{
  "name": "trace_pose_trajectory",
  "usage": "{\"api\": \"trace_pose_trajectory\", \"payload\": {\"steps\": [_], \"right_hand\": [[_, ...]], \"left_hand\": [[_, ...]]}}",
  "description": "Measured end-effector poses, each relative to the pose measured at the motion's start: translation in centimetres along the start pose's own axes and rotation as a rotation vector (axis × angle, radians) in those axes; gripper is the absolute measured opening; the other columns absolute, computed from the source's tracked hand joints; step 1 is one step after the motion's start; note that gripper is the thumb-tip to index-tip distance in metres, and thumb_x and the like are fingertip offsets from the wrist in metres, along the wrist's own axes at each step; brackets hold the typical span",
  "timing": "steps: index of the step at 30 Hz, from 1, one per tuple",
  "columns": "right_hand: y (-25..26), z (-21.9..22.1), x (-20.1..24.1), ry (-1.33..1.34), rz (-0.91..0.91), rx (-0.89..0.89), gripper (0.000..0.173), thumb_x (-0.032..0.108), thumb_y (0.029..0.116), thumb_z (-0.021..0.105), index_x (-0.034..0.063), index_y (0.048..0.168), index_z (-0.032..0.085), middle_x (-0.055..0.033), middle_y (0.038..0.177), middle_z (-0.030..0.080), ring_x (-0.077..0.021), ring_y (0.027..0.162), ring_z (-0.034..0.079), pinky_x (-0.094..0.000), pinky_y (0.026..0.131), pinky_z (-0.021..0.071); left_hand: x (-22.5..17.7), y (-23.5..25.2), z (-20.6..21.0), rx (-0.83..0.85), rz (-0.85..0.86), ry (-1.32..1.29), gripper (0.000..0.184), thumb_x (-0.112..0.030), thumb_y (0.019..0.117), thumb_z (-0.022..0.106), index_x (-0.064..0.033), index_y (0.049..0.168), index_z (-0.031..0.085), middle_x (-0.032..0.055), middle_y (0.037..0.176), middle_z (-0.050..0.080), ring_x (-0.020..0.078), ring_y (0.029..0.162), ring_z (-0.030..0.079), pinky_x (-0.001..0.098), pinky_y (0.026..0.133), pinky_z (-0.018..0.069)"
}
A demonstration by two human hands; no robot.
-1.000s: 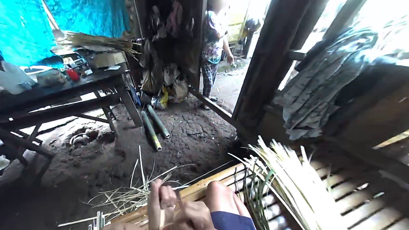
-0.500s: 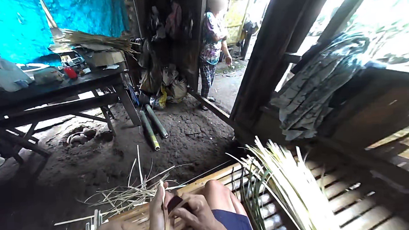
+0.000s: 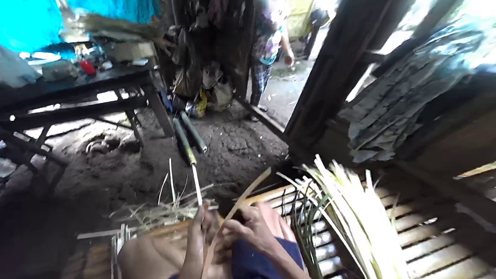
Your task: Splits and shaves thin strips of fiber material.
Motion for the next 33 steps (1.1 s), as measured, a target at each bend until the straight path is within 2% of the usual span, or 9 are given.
{"api": "trace_pose_trajectory", "payload": {"steps": [2,6,9,13,15,18,21,28,33], "right_hand": [[-1.7,2.2,0.1,0.013,-0.044,0.146,0.033,0.028,0.0962,0.067,-0.0012,0.08,0.071,-0.0017,0.07,0.068,0.0018,0.066,0.062,-0.0177,0.064,0.0518],[-4.8,-1.1,2.0,0.176,0.004,0.08,0.019,0.026,0.1008,0.059,0.0211,0.087,0.072,0.0182,0.075,0.066,0.0113,0.067,0.059,-0.0104,0.061,0.0512],[-5.0,-2.6,2.5,0.138,-0.026,0.054,0.019,0.035,0.104,0.056,0.0284,0.094,0.071,0.0217,0.078,0.066,0.0127,0.068,0.059,-0.0083,0.061,0.0506],[-2.0,-2.6,0.1,-0.095,0.142,-0.184,0.029,0.033,0.0993,0.061,0.0106,0.081,0.066,0.0092,0.067,0.062,0.0005,0.056,0.058,-0.0227,0.053,0.0518],[-0.2,-3.9,-0.3,-0.019,0.208,-0.24,0.023,0.044,0.1034,0.056,0.026,0.091,0.063,0.0194,0.075,0.067,0.0033,0.06,0.063,-0.019,0.056,0.0566],[-0.7,-1.4,0.1,-0.072,0.094,-0.004,0.023,0.032,0.098,0.062,0.0092,0.097,0.067,0.0101,0.079,0.066,0.0045,0.067,0.062,-0.0186,0.061,0.0544],[-2.3,2.7,-0.3,-0.074,-0.078,0.217,0.034,0.033,0.0957,0.067,0.001,0.084,0.07,0.0013,0.071,0.065,0.0034,0.064,0.059,-0.0161,0.063,0.0509],[-8.0,-1.6,-1.1,0.204,0.198,0.185,0.02,0.035,0.1037,0.056,0.029,0.089,0.069,0.0218,0.073,0.065,0.0101,0.063,0.059,-0.0103,0.058,0.0516],[-13.2,-5.5,-0.8,0.251,0.297,0.162,0.015,0.041,0.1027,0.058,0.0363,0.099,0.072,0.0234,0.079,0.067,0.0116,0.066,0.06,-0.008,0.058,0.0497]], "left_hand": [[-0.5,0.4,0.2,-0.093,0.023,-0.122,0.039,-0.023,0.1134,0.021,-0.0104,0.109,0.058,-0.0113,0.056,0.05,-0.0022,0.046,0.049,0.0136,0.049,0.0466],[-2.9,2.2,-5.8,-0.371,0.231,-0.276,0.029,-0.032,0.1131,0.03,-0.0177,0.114,0.055,-0.0154,0.052,0.04,-0.003,0.04,0.038,0.0126,0.044,0.0404],[-4.9,2.2,-7.8,-0.531,0.279,-0.29,0.025,-0.033,0.1127,0.032,-0.0176,0.113,0.052,-0.0131,0.057,0.043,-0.0021,0.041,0.041,0.0124,0.044,0.041],[-1.5,-0.9,-2.3,0.096,-0.02,0.043,0.031,-0.031,0.1112,0.032,-0.0152,0.122,0.057,-0.0115,0.057,0.046,-0.0039,0.043,0.042,0.011,0.042,0.0382],[-1.0,-2.0,-0.9,0.234,-0.051,0.15,0.034,-0.024,0.1109,0.032,-0.0101,0.119,0.062,-0.0103,0.057,0.043,-0.0027,0.043,0.038,0.0122,0.042,0.0351],[-1.2,-0.9,-0.6,0.013,0.033,-0.038,0.035,-0.031,0.1126,0.026,-0.0138,0.114,0.057,-0.0119,0.053,0.042,-0.0033,0.039,0.038,0.011,0.039,0.0361],[-1.0,0.0,-1.5,-0.249,0.105,-0.263,0.035,-0.031,0.1134,0.026,-0.0133,0.108,0.055,-0.0117,0.051,0.043,-0.0019,0.037,0.04,0.0124,0.038,0.0384],[-4.4,-5.1,-17.4,-0.765,0.406,-0.073,0.037,-0.034,0.1133,0.024,-0.0151,0.12,0.055,-0.0149,0.05,0.038,-0.0026,0.038,0.036,0.0137,0.04,0.0365],[-5.3,-13.6,-26.6,-1.093,0.445,-0.059,0.038,-0.036,0.1129,0.021,-0.0227,0.098,0.053,-0.0154,0.048,0.034,-0.0014,0.038,0.034,0.0148,0.041,0.0347]]}}
Point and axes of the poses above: each hand's wrist, its own y-axis towards the middle knuckle, its own z-axis out of the palm, x = y × z, the point moved 3 cm from there along y, towards the middle knuckle
